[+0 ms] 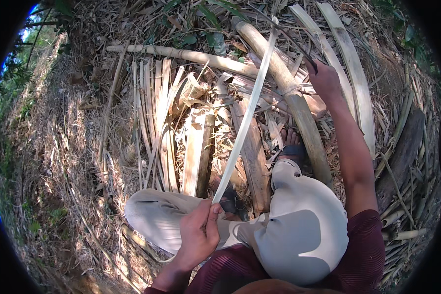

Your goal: The person holds a thin strip of bamboo and pulls a machete along it to shave and thin the material.

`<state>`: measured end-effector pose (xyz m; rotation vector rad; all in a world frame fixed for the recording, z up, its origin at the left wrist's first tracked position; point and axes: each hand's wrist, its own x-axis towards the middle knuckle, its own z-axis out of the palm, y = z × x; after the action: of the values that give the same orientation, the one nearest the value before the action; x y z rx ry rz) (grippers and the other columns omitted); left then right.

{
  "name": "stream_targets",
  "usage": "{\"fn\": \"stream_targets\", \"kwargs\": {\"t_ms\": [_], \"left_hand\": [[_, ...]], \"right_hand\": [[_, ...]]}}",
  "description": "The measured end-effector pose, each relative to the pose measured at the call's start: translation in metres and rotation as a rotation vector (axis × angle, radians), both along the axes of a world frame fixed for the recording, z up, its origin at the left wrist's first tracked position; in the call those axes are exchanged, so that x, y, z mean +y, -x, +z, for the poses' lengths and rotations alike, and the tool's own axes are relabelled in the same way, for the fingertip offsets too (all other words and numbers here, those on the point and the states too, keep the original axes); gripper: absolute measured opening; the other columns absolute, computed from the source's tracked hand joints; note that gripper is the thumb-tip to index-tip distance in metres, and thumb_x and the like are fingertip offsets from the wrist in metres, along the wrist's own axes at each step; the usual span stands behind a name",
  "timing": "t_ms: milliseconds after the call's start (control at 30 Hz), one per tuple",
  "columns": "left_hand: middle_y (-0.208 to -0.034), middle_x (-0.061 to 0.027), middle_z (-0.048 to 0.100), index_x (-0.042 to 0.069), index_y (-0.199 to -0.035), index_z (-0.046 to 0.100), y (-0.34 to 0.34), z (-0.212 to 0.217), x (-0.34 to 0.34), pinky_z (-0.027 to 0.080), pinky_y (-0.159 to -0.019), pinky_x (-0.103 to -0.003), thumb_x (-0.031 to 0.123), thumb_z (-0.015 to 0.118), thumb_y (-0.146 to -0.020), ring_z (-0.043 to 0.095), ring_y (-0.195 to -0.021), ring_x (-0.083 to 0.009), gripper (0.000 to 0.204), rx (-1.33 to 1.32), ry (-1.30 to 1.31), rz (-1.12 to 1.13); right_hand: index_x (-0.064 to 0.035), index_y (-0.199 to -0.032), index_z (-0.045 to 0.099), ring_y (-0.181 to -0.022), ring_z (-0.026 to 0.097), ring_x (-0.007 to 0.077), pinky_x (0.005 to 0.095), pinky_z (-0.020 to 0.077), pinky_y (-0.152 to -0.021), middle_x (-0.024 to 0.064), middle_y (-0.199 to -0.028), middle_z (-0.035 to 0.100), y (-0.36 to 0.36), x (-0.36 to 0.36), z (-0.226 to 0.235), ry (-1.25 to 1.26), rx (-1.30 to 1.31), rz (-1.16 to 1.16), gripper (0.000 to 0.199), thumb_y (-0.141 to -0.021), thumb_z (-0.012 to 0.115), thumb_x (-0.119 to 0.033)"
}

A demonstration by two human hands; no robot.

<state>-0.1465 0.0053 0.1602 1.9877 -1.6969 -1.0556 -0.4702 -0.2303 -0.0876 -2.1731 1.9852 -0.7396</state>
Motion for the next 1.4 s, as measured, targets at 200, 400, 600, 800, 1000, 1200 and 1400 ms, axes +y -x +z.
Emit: {"fn": "stream_targets", "kwargs": {"t_ms": [200,400,600,800,1000,1200,1400], "left_hand": [[-0.061,-0.0057,0.052,-0.001,-0.085,0.06,-0.015,-0.013,0.008,0.037,-0.053,-0.028,0.018,0.055,-0.104,0.046,-0.055,-0.0108,0.027,0.062,-0.146,0.143],[-0.062,-0.0041,0.051,-0.002,-0.085,0.059,-0.012,-0.012,0.01,0.038,-0.053,-0.027,0.017,0.054,-0.104,0.044,-0.057,-0.0089,0.028,0.064,-0.048,0.099],[-0.062,-0.0058,0.052,-0.001,-0.087,0.06,-0.018,-0.004,0.005,0.038,-0.053,-0.027,0.015,0.053,-0.104,0.046,-0.056,-0.009,0.024,0.067,-0.035,0.089],[-0.062,-0.0059,0.053,0.0,-0.085,0.06,-0.02,-0.015,0.009,0.039,-0.053,-0.029,0.016,0.054,-0.104,0.046,-0.056,-0.0098,0.026,0.132,-0.079,0.126],[-0.061,-0.0047,0.052,0.0,-0.084,0.059,-0.025,-0.009,0.019,0.039,-0.053,-0.028,0.016,0.053,-0.104,0.046,-0.058,-0.0088,0.026,0.146,-0.075,0.151],[-0.068,0.0033,0.049,0.003,-0.088,0.058,-0.042,-0.038,0.031,0.034,-0.054,-0.022,0.022,0.052,-0.106,0.04,-0.06,-0.004,0.027,0.331,-0.167,0.269],[-0.068,0.0022,0.05,0.003,-0.089,0.056,-0.048,-0.004,0.035,0.035,-0.053,-0.022,0.028,0.048,-0.108,0.042,-0.059,-0.0039,0.032,0.535,-0.365,0.219]], "right_hand": [[-0.0057,-0.094,0.064,-0.065,0.065,0.039,0.0465,0.05,-0.057,0.0178,-0.069,0.064,-0.017,-0.01,-0.01,0.05,-0.074,-0.009,0.026,-0.097,0.062,-0.031],[-0.0078,-0.087,0.059,-0.065,0.066,0.0331,0.0438,0.0525,-0.057,0.013,-0.07,0.063,-0.055,0.005,0.035,0.213,-0.057,0.27,0.017,-0.091,0.065,-0.023],[-0.0073,-0.087,0.06,-0.068,0.068,0.035,0.0456,0.0542,-0.059,0.014,-0.073,0.066,-0.009,-0.03,-0.016,0.007,0.13,0.055,0.02,-0.093,0.062,-0.026],[-0.0044,-0.087,0.061,-0.068,0.068,0.0345,0.0459,0.0522,-0.057,0.0152,-0.072,0.067,-0.067,-0.007,0.02,0.063,-0.063,0.098,0.022,-0.093,0.064,-0.025],[-0.0013,-0.092,0.066,-0.071,0.066,0.0378,0.0482,0.0518,-0.067,0.0177,-0.084,0.069,-0.007,-0.056,-0.023,-0.246,-0.01,-0.274,0.017,-0.089,0.063,-0.018],[-0.0021,-0.083,0.071,-0.065,0.066,0.0337,0.0439,0.0494,-0.062,0.0167,-0.065,0.065,-0.02,-0.04,-0.002,-0.221,-0.451,-0.369,0.045,-0.097,0.058,-0.043],[0.0044,-0.106,0.067,-0.044,0.042,0.0054,0.0257,0.0374,-0.041,-0.006,-0.057,0.04,-0.091,-0.008,0.073,-0.681,-1.451,-0.224,0.063,-0.092,0.066,-0.057]]}}
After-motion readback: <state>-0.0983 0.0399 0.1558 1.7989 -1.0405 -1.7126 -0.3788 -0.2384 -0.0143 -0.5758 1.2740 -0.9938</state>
